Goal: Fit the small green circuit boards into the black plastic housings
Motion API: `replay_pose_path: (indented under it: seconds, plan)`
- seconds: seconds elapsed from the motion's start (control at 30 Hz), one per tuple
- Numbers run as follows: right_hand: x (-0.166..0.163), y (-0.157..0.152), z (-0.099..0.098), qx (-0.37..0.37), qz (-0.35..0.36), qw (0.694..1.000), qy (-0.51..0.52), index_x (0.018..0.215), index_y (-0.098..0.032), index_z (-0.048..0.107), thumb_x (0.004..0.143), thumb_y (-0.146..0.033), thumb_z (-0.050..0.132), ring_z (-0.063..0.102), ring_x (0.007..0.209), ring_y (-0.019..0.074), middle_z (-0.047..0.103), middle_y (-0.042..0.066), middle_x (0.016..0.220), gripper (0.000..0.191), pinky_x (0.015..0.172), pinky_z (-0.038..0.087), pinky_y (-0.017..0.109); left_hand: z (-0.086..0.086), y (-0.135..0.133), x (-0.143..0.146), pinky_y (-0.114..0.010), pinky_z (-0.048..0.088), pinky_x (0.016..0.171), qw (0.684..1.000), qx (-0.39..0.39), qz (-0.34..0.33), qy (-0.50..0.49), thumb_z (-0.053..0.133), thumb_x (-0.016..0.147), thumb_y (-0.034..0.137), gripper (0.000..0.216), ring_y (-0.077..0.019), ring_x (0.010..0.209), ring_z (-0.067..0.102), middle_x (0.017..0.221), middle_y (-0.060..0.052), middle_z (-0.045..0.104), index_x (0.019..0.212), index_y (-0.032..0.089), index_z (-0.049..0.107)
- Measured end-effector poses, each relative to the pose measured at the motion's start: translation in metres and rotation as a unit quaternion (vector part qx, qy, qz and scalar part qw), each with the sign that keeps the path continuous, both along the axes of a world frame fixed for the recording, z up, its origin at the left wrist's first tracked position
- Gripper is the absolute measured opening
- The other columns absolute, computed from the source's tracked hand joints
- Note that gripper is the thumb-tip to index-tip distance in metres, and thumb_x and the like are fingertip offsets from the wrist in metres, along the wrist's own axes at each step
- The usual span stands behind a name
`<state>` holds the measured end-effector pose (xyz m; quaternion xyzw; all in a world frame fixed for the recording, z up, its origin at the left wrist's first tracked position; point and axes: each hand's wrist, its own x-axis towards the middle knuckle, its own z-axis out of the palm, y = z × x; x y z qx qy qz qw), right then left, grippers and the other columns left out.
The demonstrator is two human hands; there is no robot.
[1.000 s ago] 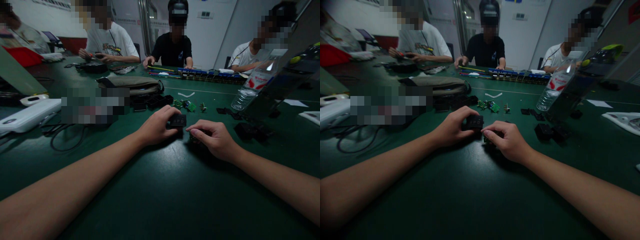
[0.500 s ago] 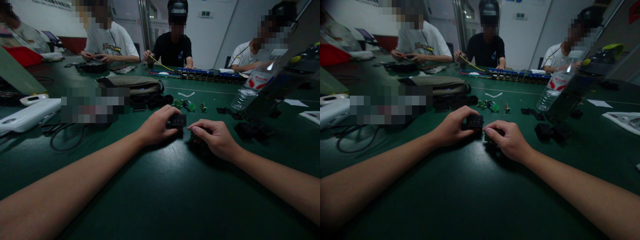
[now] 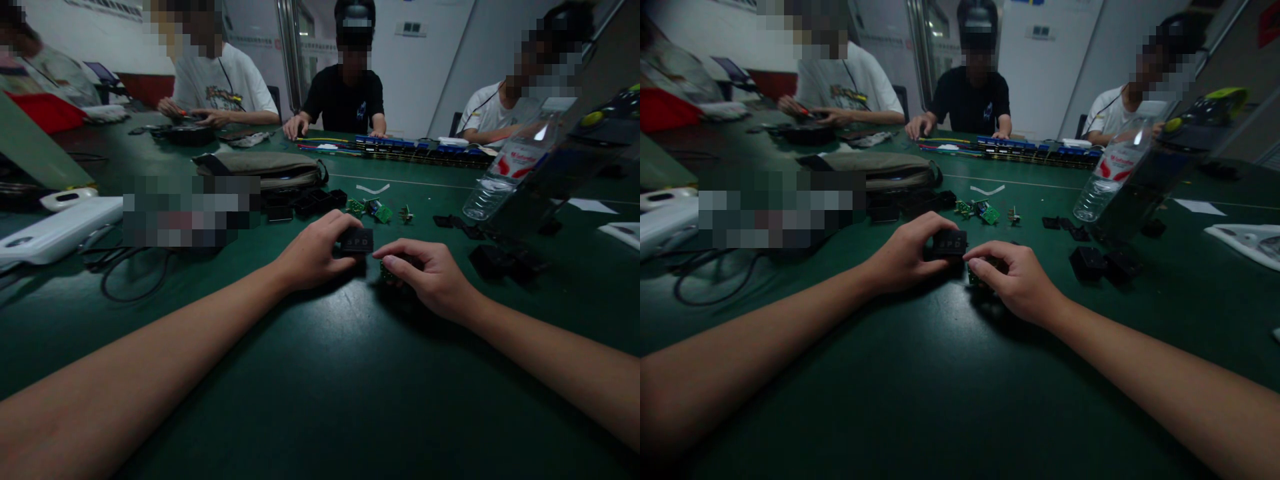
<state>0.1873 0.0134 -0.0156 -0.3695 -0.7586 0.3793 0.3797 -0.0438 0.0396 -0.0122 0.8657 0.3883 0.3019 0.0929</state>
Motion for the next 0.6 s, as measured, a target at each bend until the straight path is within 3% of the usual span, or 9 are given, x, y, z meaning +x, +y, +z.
replay_pose_path:
  seconds: [0.33,0.6]
  plan:
    - [-0.0005,-0.0011,0.0032,0.017,0.003,1.000,-0.012,0.093,-0.017,0.075,0.087,-0.035,0.070,0.061,0.064,0.0128,0.071,0.003,0.079,0.020,0.059,0.048,0.027,0.0001,-0.0005,-0.0001,-0.035,0.050,0.084,1.000,0.000,0.001,0.000,0.070,0.079,0.026,0.034,-0.0222,0.097,0.062,0.107,-0.007,0.063,0.110,0.019,0.059]
    - [-0.0012,-0.0007,0.0028,0.002,0.004,1.000,-0.003,0.091,-0.017,0.075,0.088,-0.035,0.069,0.063,0.061,0.0133,0.071,0.002,0.073,0.019,0.057,0.050,0.027,0.0004,-0.0008,0.0005,-0.035,0.051,0.084,1.000,-0.001,0.002,0.003,0.070,0.079,0.026,0.034,-0.0217,0.097,0.062,0.108,-0.007,0.063,0.110,0.019,0.059]
